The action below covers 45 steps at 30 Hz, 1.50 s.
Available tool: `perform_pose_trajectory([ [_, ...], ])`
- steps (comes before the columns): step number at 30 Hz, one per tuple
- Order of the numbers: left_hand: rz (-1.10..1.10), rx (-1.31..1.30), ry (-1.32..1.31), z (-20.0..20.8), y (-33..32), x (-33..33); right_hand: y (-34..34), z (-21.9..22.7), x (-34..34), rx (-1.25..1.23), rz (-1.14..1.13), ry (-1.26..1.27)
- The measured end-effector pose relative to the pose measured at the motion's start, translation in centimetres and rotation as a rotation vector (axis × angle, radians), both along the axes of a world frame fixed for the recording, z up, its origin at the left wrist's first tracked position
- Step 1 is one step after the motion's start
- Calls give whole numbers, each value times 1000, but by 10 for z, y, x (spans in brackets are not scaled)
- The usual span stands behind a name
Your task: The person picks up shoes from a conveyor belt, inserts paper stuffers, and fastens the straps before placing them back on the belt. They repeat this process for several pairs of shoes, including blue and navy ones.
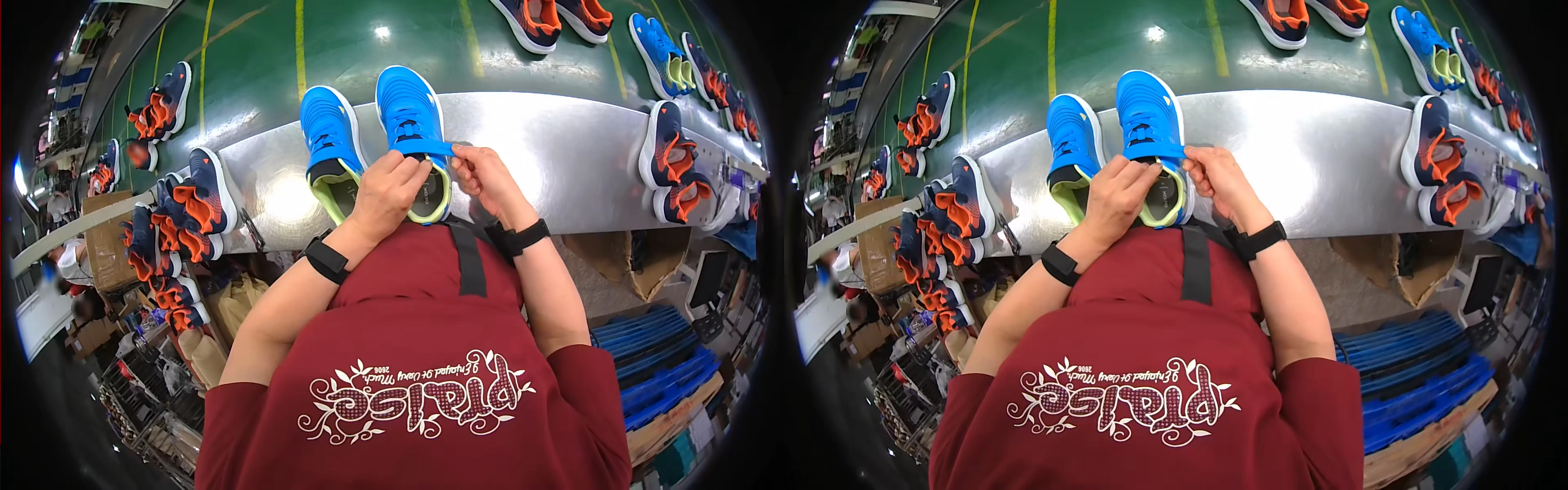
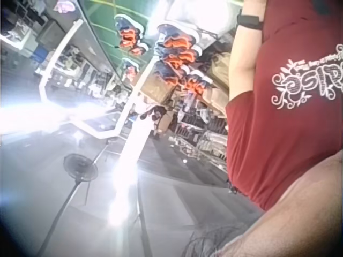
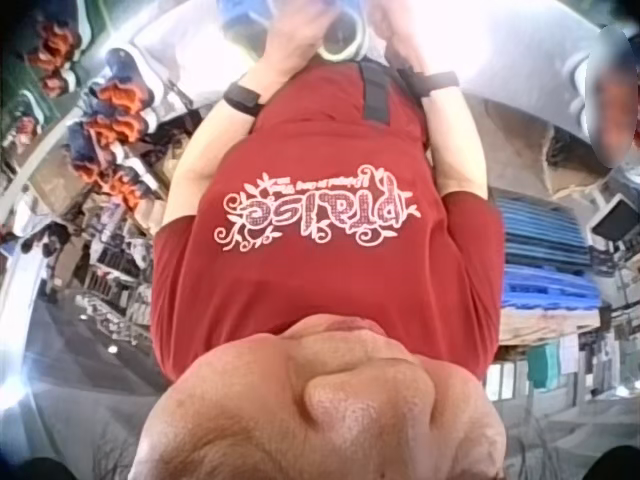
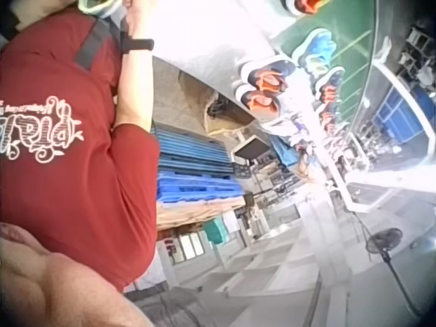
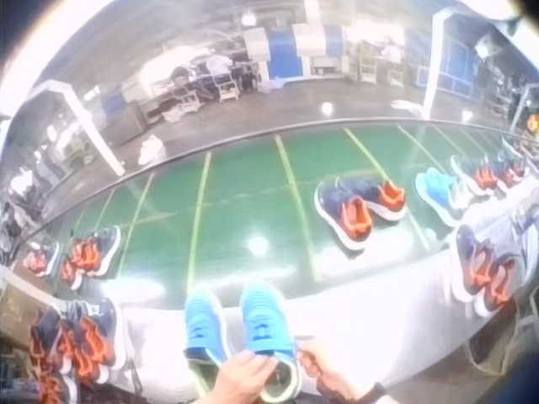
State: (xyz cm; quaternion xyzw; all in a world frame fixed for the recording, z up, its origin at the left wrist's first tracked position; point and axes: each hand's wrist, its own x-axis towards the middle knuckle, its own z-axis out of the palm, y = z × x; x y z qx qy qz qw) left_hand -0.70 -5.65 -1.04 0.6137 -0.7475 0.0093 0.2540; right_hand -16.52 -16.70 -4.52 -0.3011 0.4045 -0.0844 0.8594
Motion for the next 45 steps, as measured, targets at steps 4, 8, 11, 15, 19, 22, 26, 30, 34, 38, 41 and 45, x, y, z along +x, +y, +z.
perform_pose_trajectory([
  [4, -3, 31, 41, -1, -1, 0, -3, -6, -4, 73, 32, -35],
  [8, 0, 19, 51, -3, -1, -1, -5, -12, -4, 171, 75, -51],
  [11, 1, 5, 51, -3, -3, -2, -6, -20, -6, 252, 102, -93],
  [15, -4, 0, 73, -4, -3, 0, -10, -19, -9, 196, 238, 38],
  [19, 31, 24, 75, -2, -1, 0, 10, -11, -2, -374, -112, 134],
  [22, 20, 21, 102, 0, 0, -1, 23, -4, -8, -1101, 28, 250],
  [26, 19, 16, 131, 2, 4, -3, 42, -1, -5, -1481, 209, 308],
  [30, 58, 57, 201, 16, 14, -3, 42, -4, 0, -1466, 327, 422],
  [34, 206, 120, 167, 26, 47, 5, 49, -3, 0, -1521, 199, 400],
  [38, 304, 388, 107, 22, 77, 10, 50, -4, 4, -1507, 114, 394],
  [41, 260, 649, 78, 19, 71, 8, 48, -14, 18, -1445, 116, 384],
  [45, 355, 640, 63, 9, 56, -3, 44, -6, 30, -1405, 208, 340],
])
